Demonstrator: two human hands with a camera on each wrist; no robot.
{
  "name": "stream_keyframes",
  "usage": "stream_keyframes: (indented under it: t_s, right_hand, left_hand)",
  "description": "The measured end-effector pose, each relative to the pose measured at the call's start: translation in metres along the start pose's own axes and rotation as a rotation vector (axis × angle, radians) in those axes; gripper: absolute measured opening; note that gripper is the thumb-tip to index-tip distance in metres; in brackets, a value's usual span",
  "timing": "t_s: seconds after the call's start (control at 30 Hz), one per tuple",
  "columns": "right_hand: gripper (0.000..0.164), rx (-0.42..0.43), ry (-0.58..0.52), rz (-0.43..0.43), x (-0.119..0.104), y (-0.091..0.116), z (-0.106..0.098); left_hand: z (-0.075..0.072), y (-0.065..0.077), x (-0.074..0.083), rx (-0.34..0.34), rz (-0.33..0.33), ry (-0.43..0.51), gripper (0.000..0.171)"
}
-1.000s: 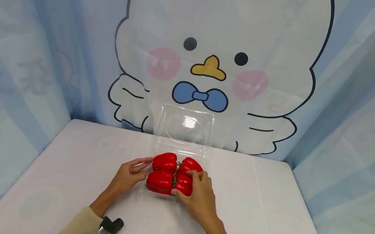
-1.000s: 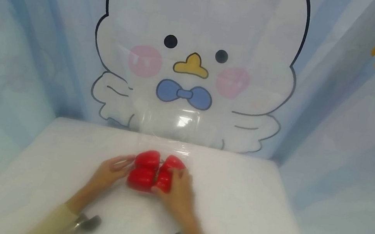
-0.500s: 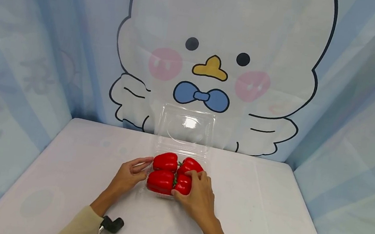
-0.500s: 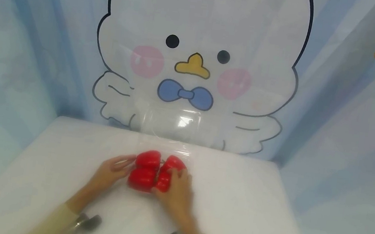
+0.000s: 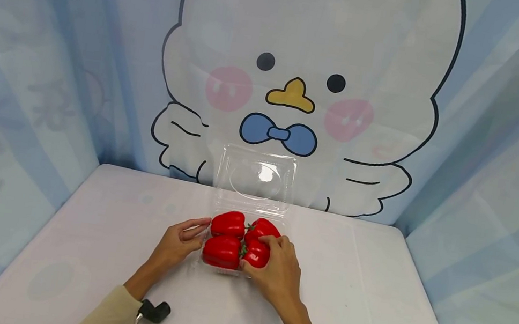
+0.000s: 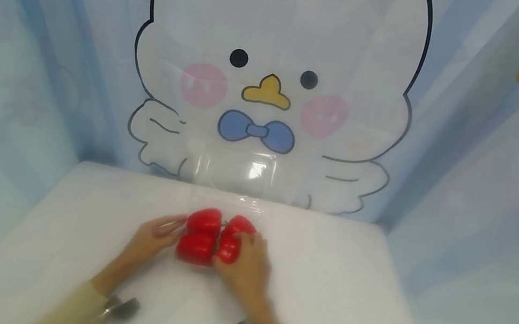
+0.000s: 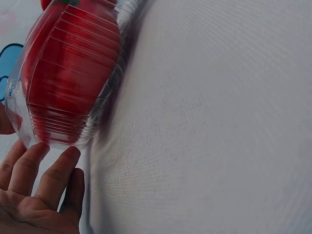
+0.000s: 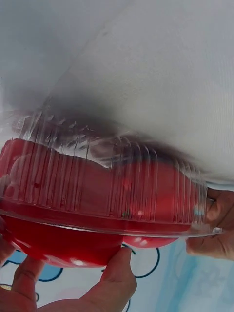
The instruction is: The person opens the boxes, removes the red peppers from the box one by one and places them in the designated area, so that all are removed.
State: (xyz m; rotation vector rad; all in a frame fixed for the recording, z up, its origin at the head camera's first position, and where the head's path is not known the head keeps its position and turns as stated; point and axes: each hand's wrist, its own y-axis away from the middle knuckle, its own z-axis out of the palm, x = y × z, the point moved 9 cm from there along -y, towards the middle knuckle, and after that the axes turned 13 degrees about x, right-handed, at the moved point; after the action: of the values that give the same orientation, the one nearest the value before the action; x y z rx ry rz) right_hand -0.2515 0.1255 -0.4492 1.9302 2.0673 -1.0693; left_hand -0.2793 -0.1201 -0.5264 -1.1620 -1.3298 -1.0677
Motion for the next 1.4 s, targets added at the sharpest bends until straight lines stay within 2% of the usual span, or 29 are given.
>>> stream_keyframes:
  t_s: [0.47,0.8,1.1,1.4]
  right_hand:
    - [0.063,0.026,-0.017,0.014,-0.001,-0.002,-0.023]
    - [0.063,0.079,-0.035,-0.005,-0.001,-0.015,-0.044]
    - [0.067,0.109,-0.01,0.009,0.01,-0.031,-0.061]
    - [0.071,0.131,0.022,0.048,0.03,-0.049,-0.074]
  left_hand:
    - [0.001,0.0,-0.001,-0.009,-0.009,0.016,0.057]
    - [0.001,0.0,-0.001,-0.01,-0.017,0.02,0.057]
    - [0.001,0.0,0.0,-0.01,-0.02,0.028,0.058]
    - [0.001,0.001,0.0,-0.013,-0.025,0.026,0.06]
